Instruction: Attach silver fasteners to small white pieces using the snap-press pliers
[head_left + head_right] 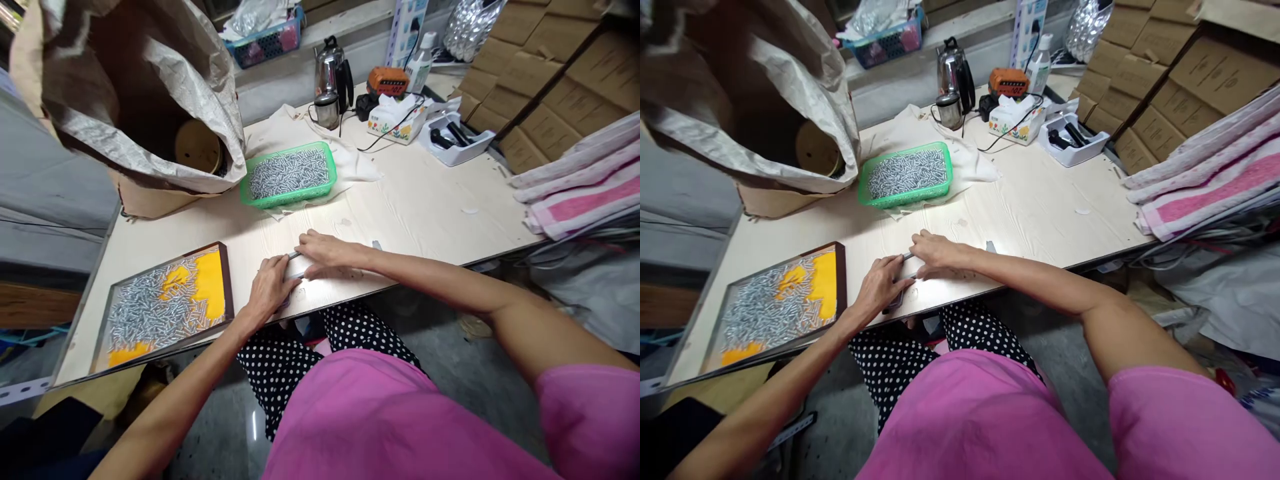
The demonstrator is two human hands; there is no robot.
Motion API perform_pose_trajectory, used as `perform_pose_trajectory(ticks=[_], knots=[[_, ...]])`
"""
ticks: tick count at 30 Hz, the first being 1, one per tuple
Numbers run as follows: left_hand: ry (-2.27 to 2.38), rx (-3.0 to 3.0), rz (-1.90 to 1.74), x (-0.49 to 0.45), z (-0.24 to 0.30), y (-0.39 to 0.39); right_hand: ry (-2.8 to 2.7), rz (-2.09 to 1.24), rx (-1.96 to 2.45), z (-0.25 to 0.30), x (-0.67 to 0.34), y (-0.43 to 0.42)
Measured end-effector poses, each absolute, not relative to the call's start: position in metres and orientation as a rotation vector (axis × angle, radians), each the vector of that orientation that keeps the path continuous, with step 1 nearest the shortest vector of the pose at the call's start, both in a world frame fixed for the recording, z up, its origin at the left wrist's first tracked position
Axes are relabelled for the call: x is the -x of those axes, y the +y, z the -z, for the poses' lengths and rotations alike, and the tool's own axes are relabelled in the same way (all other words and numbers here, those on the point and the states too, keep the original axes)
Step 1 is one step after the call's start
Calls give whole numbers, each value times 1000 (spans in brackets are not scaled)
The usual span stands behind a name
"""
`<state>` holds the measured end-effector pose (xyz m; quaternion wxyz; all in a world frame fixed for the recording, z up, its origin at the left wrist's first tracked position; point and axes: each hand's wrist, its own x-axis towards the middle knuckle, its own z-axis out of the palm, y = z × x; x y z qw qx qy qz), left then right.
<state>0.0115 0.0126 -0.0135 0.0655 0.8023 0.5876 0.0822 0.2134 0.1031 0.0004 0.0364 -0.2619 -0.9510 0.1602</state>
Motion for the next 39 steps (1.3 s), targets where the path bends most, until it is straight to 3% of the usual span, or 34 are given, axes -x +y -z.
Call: perform_pose_trajectory(ticks=[4, 15, 22, 27, 34, 39], knots=[[1652, -2525, -408, -30, 25, -19, -2874, -573, 827, -1, -217, 120], [1494, -2326, -478, -60, 30, -38, -2934, -173, 1044, 1, -174, 138], [1488, -2231, -496, -58, 45, -41, -3094, -119, 191, -8, -123, 65], [1509, -2190, -452, -59, 49, -44, -3096, -53, 37, -1, -104, 57], [1485, -2119, -462, -63, 44, -48, -2848, -344, -89, 7, -96, 58], [1583, -2233, -730, -18, 20, -40, -2488, -382, 260, -43, -112, 96]])
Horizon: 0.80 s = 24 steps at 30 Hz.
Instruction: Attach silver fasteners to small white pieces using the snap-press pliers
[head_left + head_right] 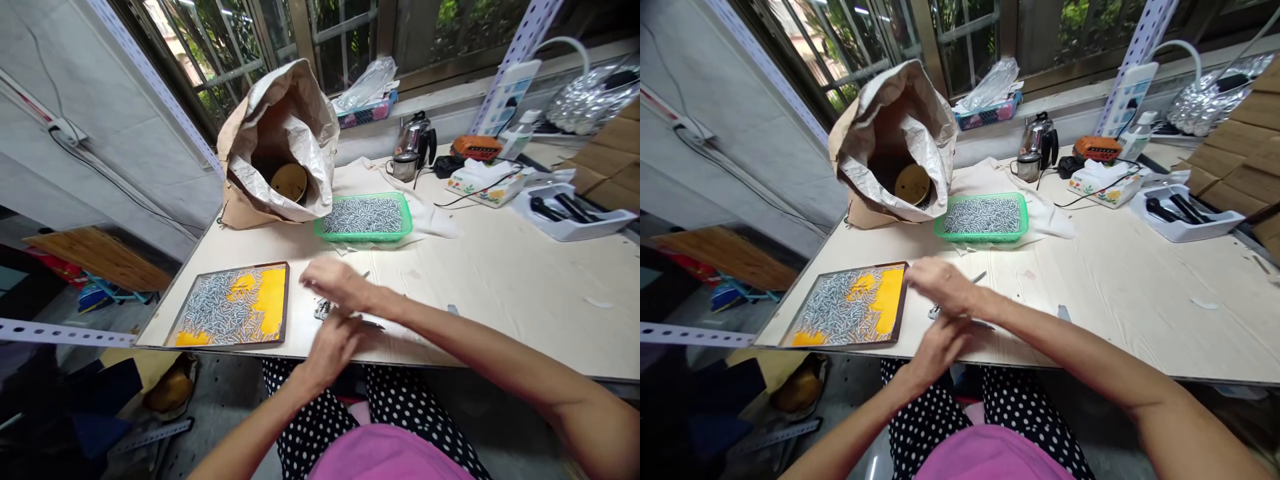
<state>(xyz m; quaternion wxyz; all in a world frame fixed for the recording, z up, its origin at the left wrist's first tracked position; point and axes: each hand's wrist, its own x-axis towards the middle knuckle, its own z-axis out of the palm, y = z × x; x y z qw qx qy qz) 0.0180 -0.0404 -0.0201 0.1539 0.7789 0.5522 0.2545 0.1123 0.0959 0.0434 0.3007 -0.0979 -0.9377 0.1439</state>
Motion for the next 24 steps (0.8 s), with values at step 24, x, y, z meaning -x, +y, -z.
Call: perform_pose_trajectory(ticks=[24], knots=[[1903, -2358, -28, 157, -9, 18, -2843, -606, 734, 5, -189, 49]])
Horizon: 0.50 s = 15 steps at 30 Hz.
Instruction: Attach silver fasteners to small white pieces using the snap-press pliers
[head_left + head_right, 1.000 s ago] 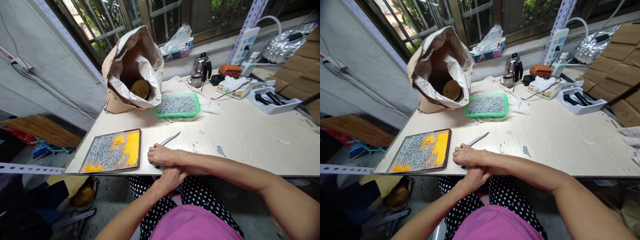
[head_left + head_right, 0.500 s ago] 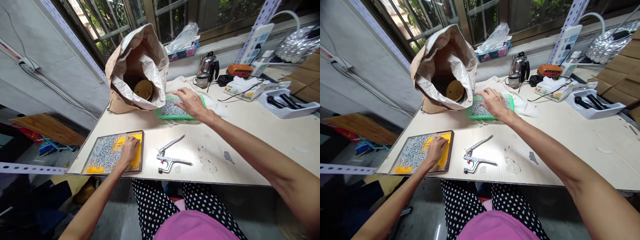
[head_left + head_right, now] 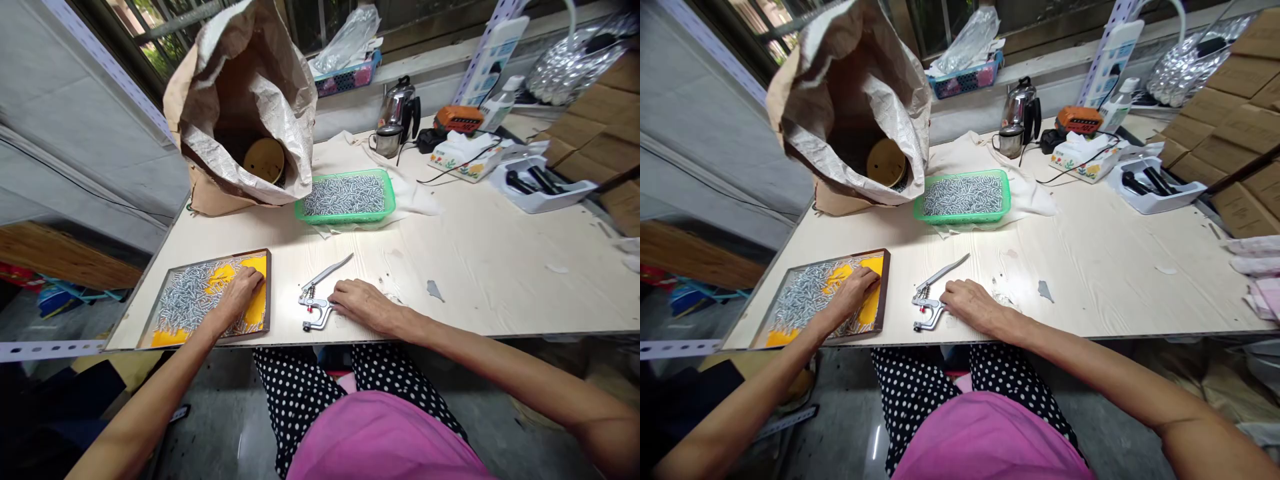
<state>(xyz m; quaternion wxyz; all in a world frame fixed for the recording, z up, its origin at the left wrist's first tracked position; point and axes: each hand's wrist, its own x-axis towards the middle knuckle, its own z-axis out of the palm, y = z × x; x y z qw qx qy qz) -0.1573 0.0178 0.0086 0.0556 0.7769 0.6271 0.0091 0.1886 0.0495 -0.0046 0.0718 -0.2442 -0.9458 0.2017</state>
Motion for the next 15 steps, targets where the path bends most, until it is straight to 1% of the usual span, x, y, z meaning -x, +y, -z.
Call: perform_pose_trajectory(ticks=[8, 11, 15], knots=[[1937, -2312, -7, 147, -10, 19, -2829, -528, 792, 23, -187, 45], [2016, -2202, -153, 146, -17, 19, -2823, -470, 813, 23, -191, 44], [2100, -1833, -503, 122, -31, 1, -2804, -417, 811, 27, -194, 44]])
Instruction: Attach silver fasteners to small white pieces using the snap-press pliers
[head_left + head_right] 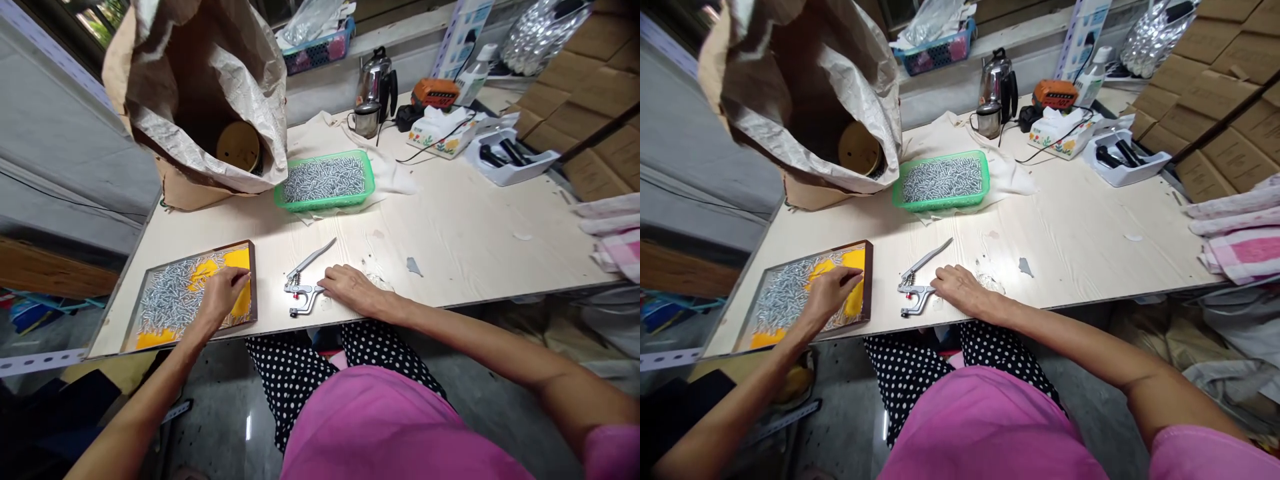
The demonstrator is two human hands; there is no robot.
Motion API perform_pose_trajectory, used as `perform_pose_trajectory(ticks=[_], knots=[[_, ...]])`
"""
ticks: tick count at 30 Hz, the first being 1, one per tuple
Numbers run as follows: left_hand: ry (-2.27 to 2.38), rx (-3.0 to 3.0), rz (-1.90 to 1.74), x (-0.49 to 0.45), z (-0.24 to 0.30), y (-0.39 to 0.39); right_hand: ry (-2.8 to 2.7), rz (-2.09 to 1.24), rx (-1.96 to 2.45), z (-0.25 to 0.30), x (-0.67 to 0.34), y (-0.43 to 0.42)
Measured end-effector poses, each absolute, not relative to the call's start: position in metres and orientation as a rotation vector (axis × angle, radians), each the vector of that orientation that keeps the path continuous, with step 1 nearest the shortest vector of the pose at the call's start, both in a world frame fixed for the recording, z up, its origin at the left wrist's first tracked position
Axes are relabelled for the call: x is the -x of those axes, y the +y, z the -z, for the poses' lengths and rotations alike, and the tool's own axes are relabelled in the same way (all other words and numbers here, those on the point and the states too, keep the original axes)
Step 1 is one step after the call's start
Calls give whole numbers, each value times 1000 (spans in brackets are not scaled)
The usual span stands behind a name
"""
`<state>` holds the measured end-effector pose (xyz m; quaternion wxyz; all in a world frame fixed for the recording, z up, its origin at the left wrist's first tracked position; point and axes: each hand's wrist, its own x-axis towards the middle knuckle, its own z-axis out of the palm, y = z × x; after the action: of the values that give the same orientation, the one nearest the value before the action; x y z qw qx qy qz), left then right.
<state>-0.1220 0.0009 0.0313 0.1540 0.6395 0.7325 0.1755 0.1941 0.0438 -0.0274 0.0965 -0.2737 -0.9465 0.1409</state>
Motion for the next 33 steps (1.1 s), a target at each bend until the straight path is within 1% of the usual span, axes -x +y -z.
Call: perform_pose_trajectory(ticks=[4, 7, 11, 20, 23, 27, 33], knots=[[1887, -1290, -687, 71, -35, -24, -2795, -288, 767, 35, -192, 45], [1768, -1044, -750, 41, -29, -34, -2732, -179, 701, 34, -191, 42], [1801, -921, -801, 27, -21, -39, -2680, -137, 659, 25, -194, 37], [1819, -827, -802, 23, -7, -47, -2754, -147, 691, 13, -194, 37], [1809, -817, -762, 24, -8, -44, -2775, -124, 692, 15, -194, 39], [1796, -753, -600, 28, -13, -34, -2799, -96, 691, 20, -191, 43], [1784, -718, -380, 33, -16, -23, -2865, -194, 734, 25, -189, 48]])
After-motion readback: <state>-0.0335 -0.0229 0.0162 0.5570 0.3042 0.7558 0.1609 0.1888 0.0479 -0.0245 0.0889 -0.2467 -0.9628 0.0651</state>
